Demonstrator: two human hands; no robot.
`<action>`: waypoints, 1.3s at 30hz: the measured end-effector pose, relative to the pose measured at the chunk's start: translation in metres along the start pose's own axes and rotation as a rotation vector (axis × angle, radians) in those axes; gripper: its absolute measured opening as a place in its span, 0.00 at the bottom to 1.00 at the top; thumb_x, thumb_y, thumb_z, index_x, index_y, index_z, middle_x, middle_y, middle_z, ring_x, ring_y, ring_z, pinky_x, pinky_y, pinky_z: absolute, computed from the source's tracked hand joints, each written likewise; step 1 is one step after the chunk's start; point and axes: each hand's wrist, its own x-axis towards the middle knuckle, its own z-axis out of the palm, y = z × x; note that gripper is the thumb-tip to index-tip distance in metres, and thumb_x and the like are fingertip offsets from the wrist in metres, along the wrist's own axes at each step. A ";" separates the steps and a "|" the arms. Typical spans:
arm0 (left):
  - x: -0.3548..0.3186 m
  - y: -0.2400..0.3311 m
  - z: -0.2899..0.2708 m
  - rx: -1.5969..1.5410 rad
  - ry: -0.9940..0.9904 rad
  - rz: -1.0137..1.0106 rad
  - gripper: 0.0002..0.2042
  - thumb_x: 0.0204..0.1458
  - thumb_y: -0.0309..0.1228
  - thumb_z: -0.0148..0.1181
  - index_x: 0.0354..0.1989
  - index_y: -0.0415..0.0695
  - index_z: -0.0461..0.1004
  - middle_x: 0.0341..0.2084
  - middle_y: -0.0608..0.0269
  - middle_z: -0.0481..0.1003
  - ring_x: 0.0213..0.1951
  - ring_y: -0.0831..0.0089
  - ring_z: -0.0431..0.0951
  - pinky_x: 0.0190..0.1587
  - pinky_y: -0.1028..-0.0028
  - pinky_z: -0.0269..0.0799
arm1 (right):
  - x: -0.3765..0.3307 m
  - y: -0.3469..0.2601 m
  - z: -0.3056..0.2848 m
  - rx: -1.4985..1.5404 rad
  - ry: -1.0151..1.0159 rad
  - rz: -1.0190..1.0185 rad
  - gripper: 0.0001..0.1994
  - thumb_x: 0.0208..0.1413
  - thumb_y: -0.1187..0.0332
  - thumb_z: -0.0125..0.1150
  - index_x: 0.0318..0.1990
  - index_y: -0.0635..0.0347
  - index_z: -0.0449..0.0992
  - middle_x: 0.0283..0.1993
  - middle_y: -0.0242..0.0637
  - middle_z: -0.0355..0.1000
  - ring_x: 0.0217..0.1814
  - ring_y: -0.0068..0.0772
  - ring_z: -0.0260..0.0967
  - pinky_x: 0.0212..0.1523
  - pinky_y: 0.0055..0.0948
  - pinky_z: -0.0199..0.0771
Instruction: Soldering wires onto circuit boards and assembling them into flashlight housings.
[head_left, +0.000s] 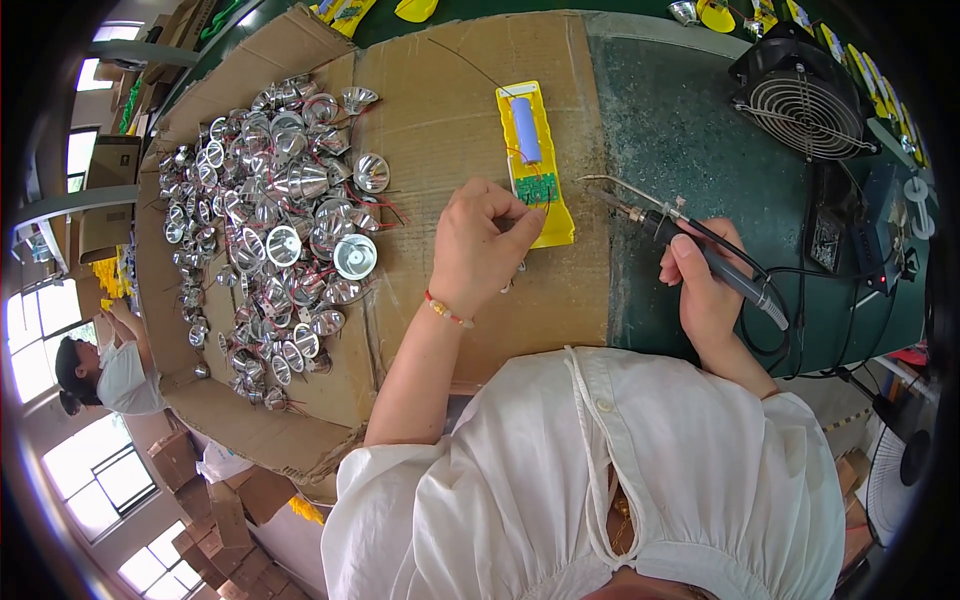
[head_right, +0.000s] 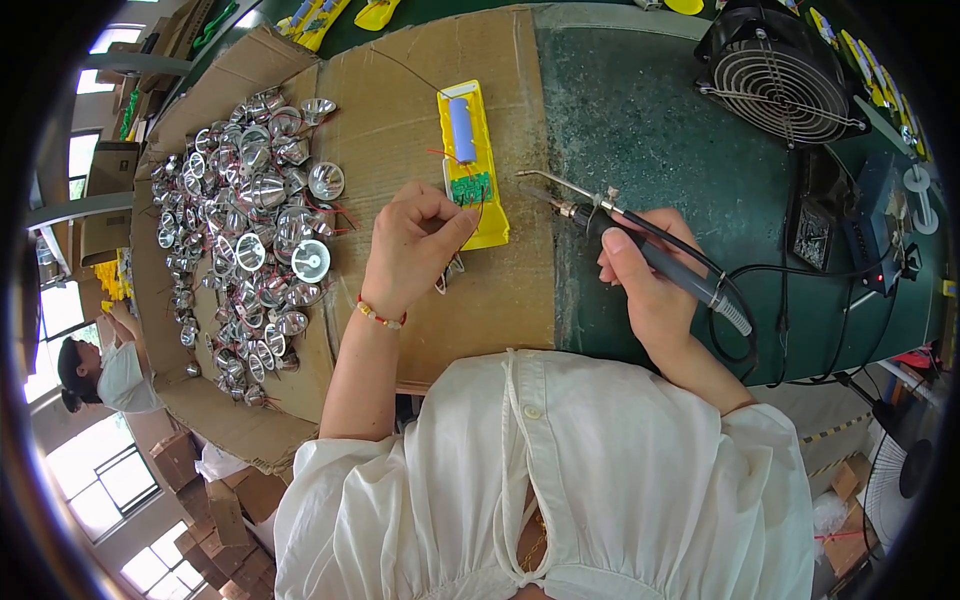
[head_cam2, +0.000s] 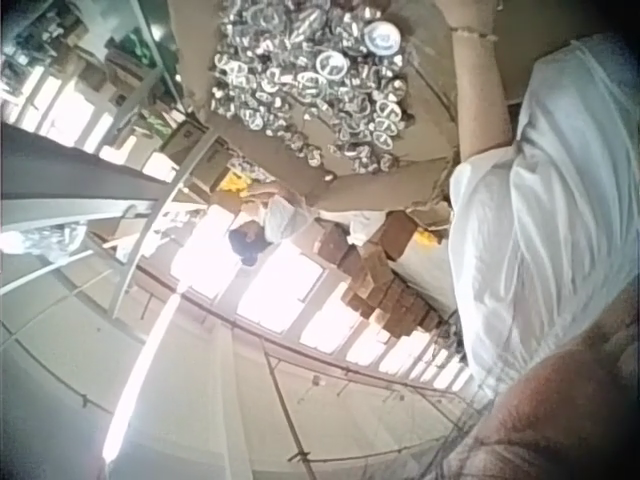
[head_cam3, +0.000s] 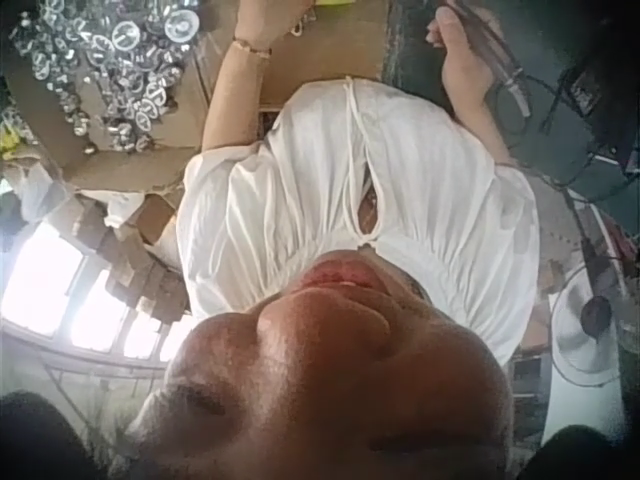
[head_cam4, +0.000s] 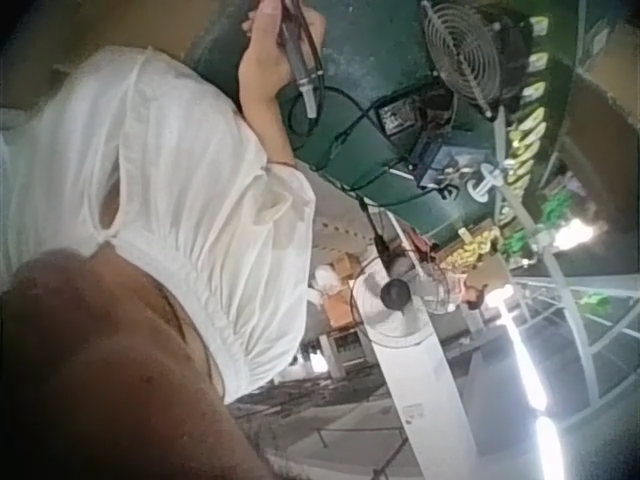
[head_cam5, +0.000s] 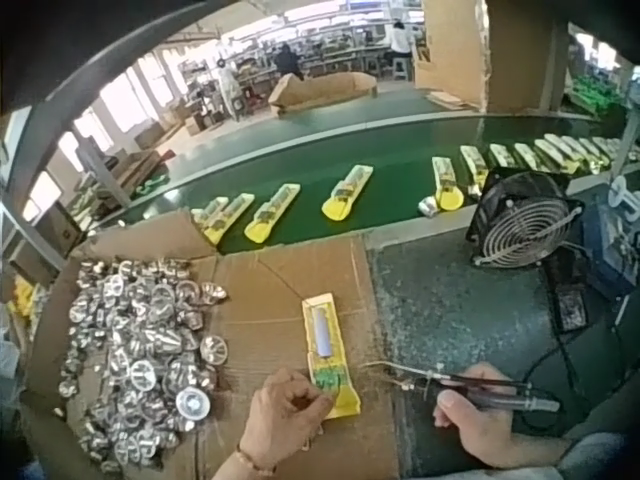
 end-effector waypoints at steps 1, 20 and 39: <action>-0.001 0.004 -0.002 0.001 0.010 -0.021 0.07 0.39 0.29 0.63 0.20 0.38 0.75 0.22 0.59 0.69 0.26 0.67 0.70 0.30 0.71 0.66 | 0.000 -0.001 -0.001 0.004 0.000 0.003 0.08 0.50 0.72 0.58 0.35 0.65 0.67 0.23 0.36 0.69 0.21 0.19 0.65 0.22 0.16 0.66; 0.157 0.060 0.021 0.482 -0.090 0.144 0.11 0.40 0.39 0.58 0.21 0.43 0.77 0.20 0.53 0.75 0.26 0.57 0.76 0.31 0.65 0.72 | 0.013 0.001 -0.026 0.024 0.110 0.124 0.06 0.50 0.74 0.57 0.33 0.65 0.67 0.23 0.36 0.69 0.21 0.19 0.65 0.22 0.19 0.67; 0.029 0.024 0.002 0.259 0.238 0.322 0.32 0.37 0.38 0.64 0.52 0.43 0.58 0.51 0.50 0.58 0.41 0.57 0.72 0.37 0.63 0.72 | 0.017 0.006 -0.028 -0.008 0.116 0.074 0.08 0.52 0.71 0.56 0.35 0.65 0.66 0.22 0.36 0.67 0.19 0.19 0.63 0.21 0.17 0.64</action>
